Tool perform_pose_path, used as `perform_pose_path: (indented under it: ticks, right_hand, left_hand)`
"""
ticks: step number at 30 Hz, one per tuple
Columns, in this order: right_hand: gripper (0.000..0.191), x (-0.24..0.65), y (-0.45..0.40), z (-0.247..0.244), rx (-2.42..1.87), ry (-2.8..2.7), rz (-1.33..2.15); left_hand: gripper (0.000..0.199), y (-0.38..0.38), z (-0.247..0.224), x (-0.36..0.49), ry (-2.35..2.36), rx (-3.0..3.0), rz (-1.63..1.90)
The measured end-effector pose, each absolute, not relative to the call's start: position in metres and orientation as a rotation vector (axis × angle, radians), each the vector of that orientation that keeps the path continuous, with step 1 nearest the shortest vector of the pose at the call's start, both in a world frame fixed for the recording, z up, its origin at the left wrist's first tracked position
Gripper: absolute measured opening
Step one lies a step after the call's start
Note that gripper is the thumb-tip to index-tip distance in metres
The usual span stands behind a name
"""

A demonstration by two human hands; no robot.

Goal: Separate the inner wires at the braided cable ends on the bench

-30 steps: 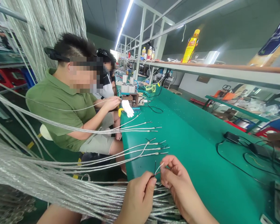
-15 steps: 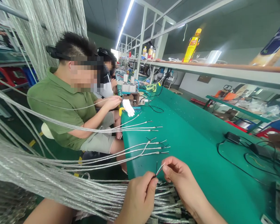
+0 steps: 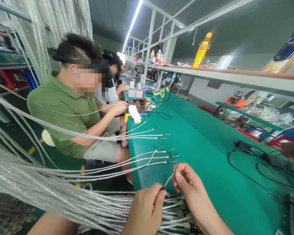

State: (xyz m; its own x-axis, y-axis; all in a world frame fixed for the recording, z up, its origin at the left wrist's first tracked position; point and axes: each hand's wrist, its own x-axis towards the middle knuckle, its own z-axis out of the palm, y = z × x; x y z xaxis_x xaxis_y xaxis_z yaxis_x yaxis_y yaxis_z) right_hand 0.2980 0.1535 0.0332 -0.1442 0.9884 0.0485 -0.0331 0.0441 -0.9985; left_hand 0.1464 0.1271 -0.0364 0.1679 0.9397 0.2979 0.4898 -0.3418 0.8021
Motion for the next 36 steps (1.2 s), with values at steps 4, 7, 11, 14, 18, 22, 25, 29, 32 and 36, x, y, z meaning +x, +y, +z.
perform_pose_path:
  ticks: [4,7,11,14,18,22,25,29,32,36]
  right_hand:
    - [0.029,0.296,0.151,0.036,-1.124,-1.203,1.295]
    - [0.035,0.29,0.148,0.035,-1.167,-1.244,1.414]
    - [0.037,0.283,0.144,0.026,-1.201,-1.439,1.402]
    - [0.04,0.283,0.141,0.015,-1.249,-1.573,1.192]
    - [0.05,0.285,0.137,0.006,-1.255,-1.684,1.169]
    - [0.055,0.283,0.136,0.009,-1.128,-1.715,1.228]
    - [0.058,0.281,0.136,0.012,-1.015,-1.735,1.249]
    - [0.058,0.282,0.135,0.008,-1.055,-1.577,1.33]
    - [0.057,0.284,0.133,0.001,-1.078,-1.474,1.368]
    - [0.057,0.287,0.132,-0.004,-1.066,-1.451,1.386]
  left_hand:
    - [0.035,0.127,-0.038,0.147,1.327,1.846,1.13]
    - [0.035,0.126,-0.041,0.147,1.306,1.804,1.148]
    - [0.036,0.126,-0.042,0.147,1.261,1.798,1.161]
    - [0.036,0.127,-0.04,0.146,1.176,1.79,1.164]
    - [0.034,0.128,-0.036,0.145,1.049,1.76,1.164]
    - [0.034,0.125,-0.036,0.142,1.015,1.768,1.128]
    - [0.037,0.125,-0.039,0.141,1.053,1.769,1.156]
    - [0.037,0.126,-0.041,0.141,1.026,1.771,1.183]
    - [0.035,0.126,-0.041,0.14,0.988,1.768,1.188]
    - [0.035,0.125,-0.042,0.139,0.996,1.785,1.2]
